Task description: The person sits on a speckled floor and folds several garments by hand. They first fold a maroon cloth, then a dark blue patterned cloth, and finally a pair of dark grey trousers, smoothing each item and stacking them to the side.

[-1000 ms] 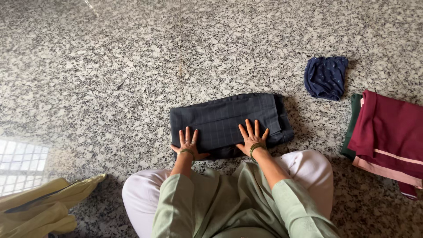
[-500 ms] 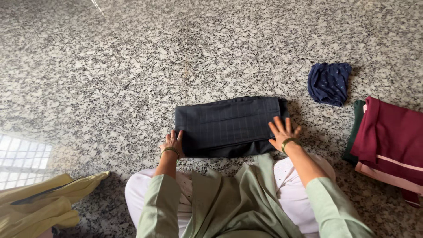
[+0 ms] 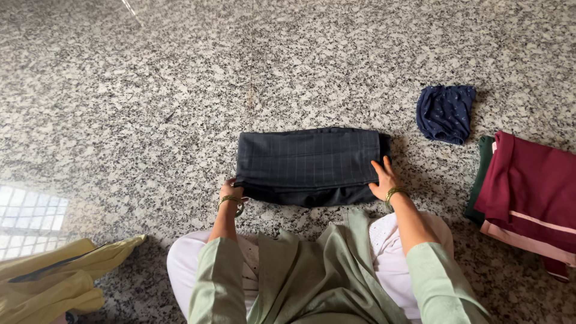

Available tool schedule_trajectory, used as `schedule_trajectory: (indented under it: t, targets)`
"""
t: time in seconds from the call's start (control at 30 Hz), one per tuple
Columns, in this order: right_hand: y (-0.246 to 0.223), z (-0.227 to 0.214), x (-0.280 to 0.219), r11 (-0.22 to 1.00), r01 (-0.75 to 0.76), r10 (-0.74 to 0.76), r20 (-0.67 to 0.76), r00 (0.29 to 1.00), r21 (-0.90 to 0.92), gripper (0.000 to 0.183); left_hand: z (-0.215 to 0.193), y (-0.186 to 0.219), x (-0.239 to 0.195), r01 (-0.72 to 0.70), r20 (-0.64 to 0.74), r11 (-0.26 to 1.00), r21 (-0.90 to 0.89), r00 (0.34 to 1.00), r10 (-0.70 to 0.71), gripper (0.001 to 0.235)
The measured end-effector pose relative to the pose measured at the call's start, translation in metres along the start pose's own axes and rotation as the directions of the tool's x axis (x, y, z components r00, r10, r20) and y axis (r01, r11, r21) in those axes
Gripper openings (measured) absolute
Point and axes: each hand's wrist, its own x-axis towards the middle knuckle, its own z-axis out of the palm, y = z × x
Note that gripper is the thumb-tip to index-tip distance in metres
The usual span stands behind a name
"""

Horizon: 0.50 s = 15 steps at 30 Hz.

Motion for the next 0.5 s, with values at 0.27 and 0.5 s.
schedule_trajectory:
  t: [0.27,0.5]
  targets:
    - [0.017,-0.029,-0.004,0.906,-0.42,0.424,0.108,0.899,-0.057,0.102,-0.001,0.0,0.005,0.102,0.059,0.984,-0.149,0.994,-0.094,0.039]
    - [0.028,-0.021,0.002,0.92,-0.386,0.388,-0.017,0.922,0.065,0.088,-0.002,0.0,0.006,0.062,-0.028,0.998,0.028,0.998,-0.061,0.028]
